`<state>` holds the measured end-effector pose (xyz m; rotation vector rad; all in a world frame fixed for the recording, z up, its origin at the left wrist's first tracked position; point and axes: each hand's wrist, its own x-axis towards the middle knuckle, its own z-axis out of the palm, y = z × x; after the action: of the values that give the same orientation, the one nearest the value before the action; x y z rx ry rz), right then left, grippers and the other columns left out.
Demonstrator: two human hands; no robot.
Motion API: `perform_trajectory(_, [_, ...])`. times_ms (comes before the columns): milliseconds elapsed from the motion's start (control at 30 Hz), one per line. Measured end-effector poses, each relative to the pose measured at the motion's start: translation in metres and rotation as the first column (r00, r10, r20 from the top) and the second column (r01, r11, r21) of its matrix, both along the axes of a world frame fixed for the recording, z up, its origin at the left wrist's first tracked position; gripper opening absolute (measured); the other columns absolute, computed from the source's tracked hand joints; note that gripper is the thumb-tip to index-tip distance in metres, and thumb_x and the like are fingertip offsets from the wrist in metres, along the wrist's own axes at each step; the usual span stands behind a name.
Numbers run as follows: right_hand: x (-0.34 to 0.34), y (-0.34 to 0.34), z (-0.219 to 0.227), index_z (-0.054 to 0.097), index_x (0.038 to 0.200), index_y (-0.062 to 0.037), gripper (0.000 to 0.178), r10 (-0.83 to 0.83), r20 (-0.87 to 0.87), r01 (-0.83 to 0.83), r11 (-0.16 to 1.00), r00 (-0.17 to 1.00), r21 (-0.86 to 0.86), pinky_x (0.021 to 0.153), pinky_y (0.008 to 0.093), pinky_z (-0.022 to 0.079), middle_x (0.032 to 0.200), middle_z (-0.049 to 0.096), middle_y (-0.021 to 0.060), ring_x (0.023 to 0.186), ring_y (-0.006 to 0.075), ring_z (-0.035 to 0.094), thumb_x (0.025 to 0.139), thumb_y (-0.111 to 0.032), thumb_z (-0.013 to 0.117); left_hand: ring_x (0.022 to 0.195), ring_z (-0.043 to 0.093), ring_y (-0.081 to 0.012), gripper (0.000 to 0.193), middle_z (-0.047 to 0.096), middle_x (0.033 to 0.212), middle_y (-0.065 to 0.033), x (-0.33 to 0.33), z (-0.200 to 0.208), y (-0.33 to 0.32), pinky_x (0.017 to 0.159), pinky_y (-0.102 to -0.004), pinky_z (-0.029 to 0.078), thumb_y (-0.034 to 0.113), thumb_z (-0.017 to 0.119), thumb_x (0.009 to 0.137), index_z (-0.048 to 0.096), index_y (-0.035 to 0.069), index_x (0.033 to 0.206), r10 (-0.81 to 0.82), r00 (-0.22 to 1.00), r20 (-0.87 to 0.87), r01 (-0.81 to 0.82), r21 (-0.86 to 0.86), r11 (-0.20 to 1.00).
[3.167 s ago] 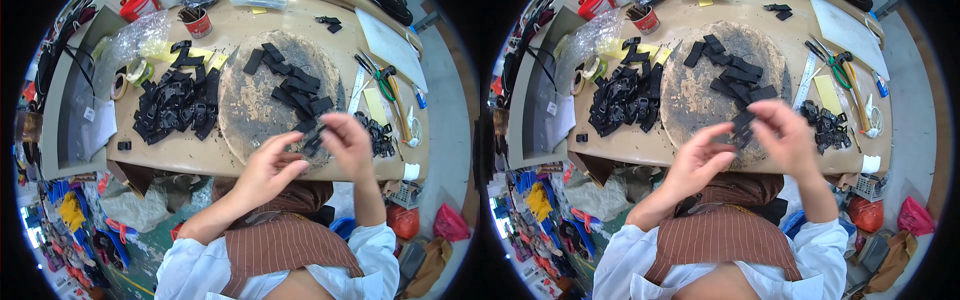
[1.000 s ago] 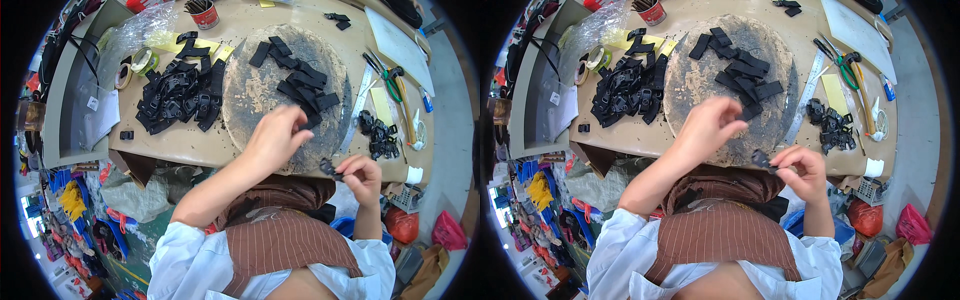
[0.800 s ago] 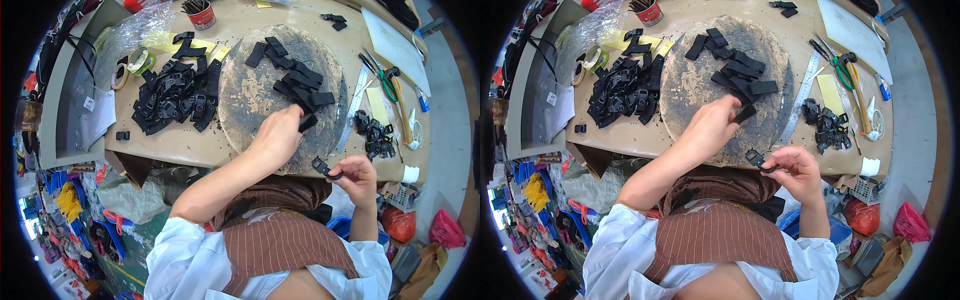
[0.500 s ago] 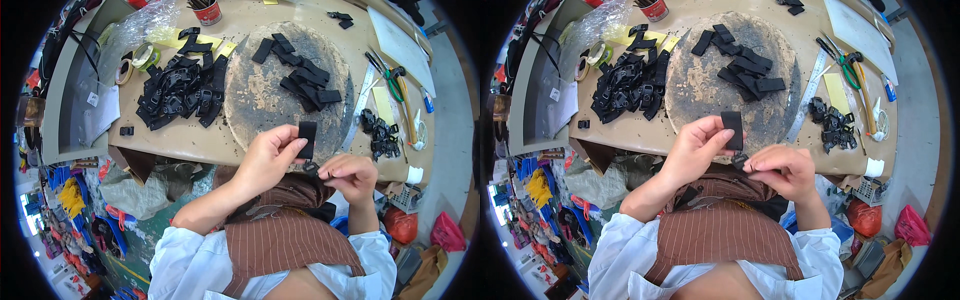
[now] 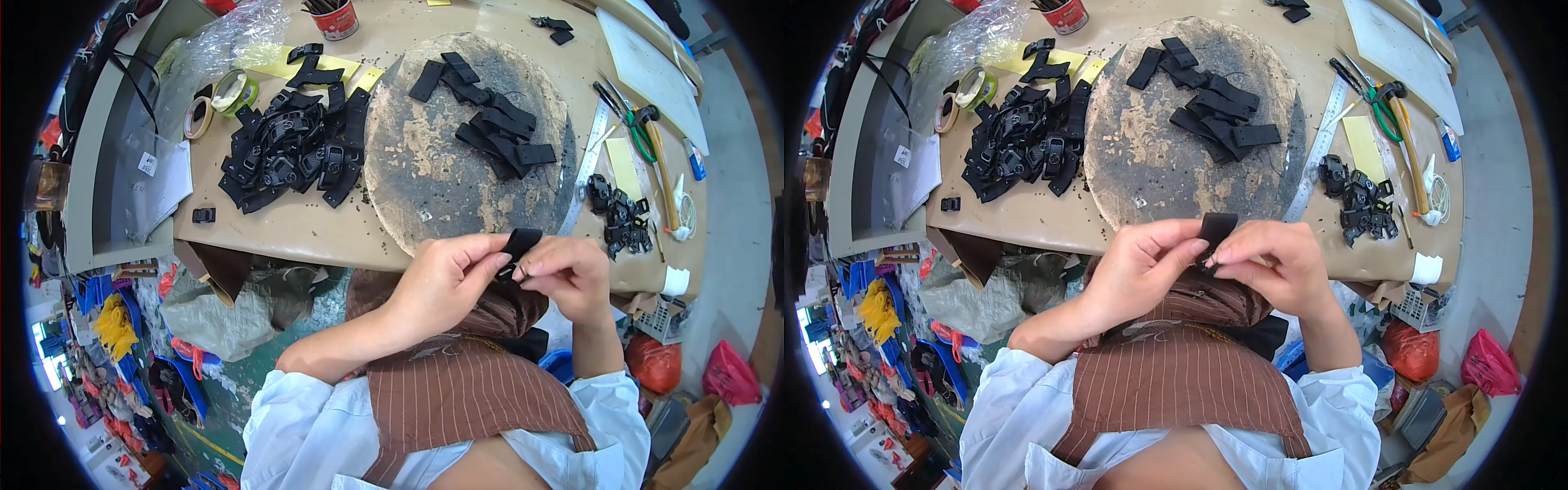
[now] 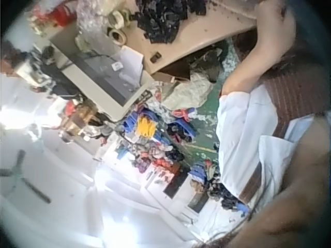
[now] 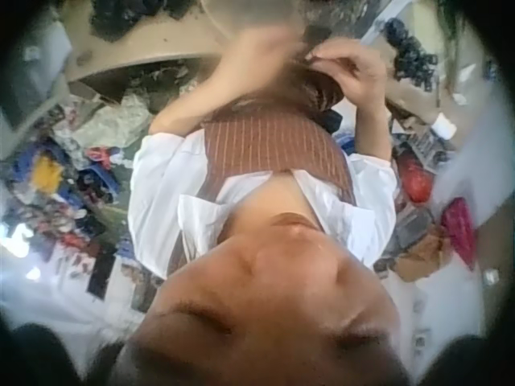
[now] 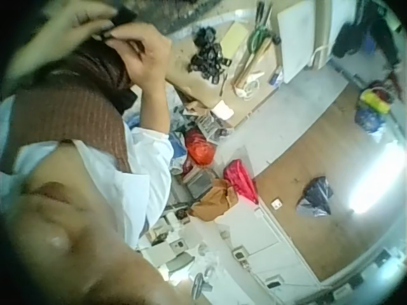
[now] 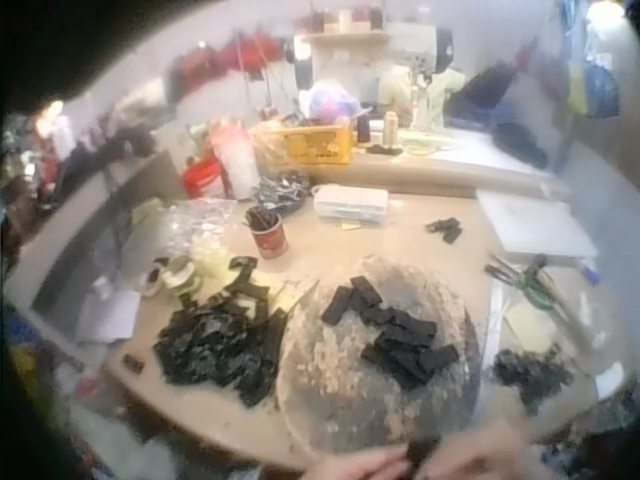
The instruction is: The person assembles black plastic buckles by hand, inserting metal components into the plastic frames. They handle the buckles one at a time, picking them from a pile on the table, manipulating the parts, and placing the finished units into a separate pile. The person also briefly handles a bundle of black fabric straps.
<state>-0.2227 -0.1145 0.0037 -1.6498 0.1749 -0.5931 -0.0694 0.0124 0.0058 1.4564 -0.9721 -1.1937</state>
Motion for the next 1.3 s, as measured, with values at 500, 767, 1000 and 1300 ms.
perform_trajectory(500, [-0.008, 0.015, -0.017, 0.059, 0.089, 0.0014, 0.022, -0.141, -0.023, 0.142, 0.970, 0.990, 0.195, 0.071, 0.0256, 0.047, 0.089, 0.056, 0.0103, 0.080, 0.0153, 0.057, 0.071, 0.009, 0.069, 0.097, 0.057, -0.0092, 0.030, 0.060, 0.111, -0.0060, -0.014, -0.020, 0.011, 0.080, -0.0218, 0.050, 0.005, 0.046, 0.094, 0.052, 0.001, 0.123, 0.036, 0.939, -0.343, -0.054, -0.044, 0.998])
perform_trajectory(767, [0.000, 0.020, 0.000, 0.060, 0.091, 0.0006, 0.021, -0.192, -0.120, 0.225, 0.873, 0.974, 0.433, 0.072, 0.0223, 0.044, 0.090, 0.052, 0.0059, 0.081, 0.0113, 0.053, 0.073, 0.006, 0.069, 0.091, 0.062, -0.0133, 0.031, 0.064, 0.104, -0.0095, -0.012, -0.003, 0.011, 0.075, -0.0244, 0.050, 0.005, 0.057, 0.087, 0.056, -0.001, 0.117, -0.032, 0.999, -0.040, 0.025, -0.177, 0.984])
perform_trajectory(1000, [0.000, 0.005, -0.019, 0.061, 0.096, -0.0001, 0.018, -0.001, -0.191, 0.075, 0.922, 0.982, 0.381, 0.069, 0.0199, 0.045, 0.089, 0.052, 0.0026, 0.078, 0.0084, 0.054, 0.078, -0.002, 0.068, 0.073, 0.067, -0.0204, 0.030, 0.065, 0.093, -0.0161, 0.008, -0.007, 0.002, 0.063, -0.0273, 0.052, 0.006, 0.068, 0.077, 0.062, 0.001, 0.106, -0.089, 0.927, 0.364, 0.136, -0.104, 0.985])
perform_trajectory(1300, [-0.005, 0.014, -0.027, 0.057, 0.093, 0.0003, 0.017, -0.203, -0.193, 0.277, 0.799, 0.960, 0.535, 0.067, 0.0205, 0.048, 0.086, 0.057, 0.0041, 0.074, 0.0090, 0.058, 0.079, -0.002, 0.067, 0.081, 0.060, -0.0088, 0.024, 0.059, 0.096, -0.0044, 0.011, -0.016, 0.002, 0.071, -0.0214, 0.049, -0.003, 0.070, 0.074, 0.062, -0.001, 0.097, 0.247, 0.901, -0.355, -0.250, 0.038, 0.967])
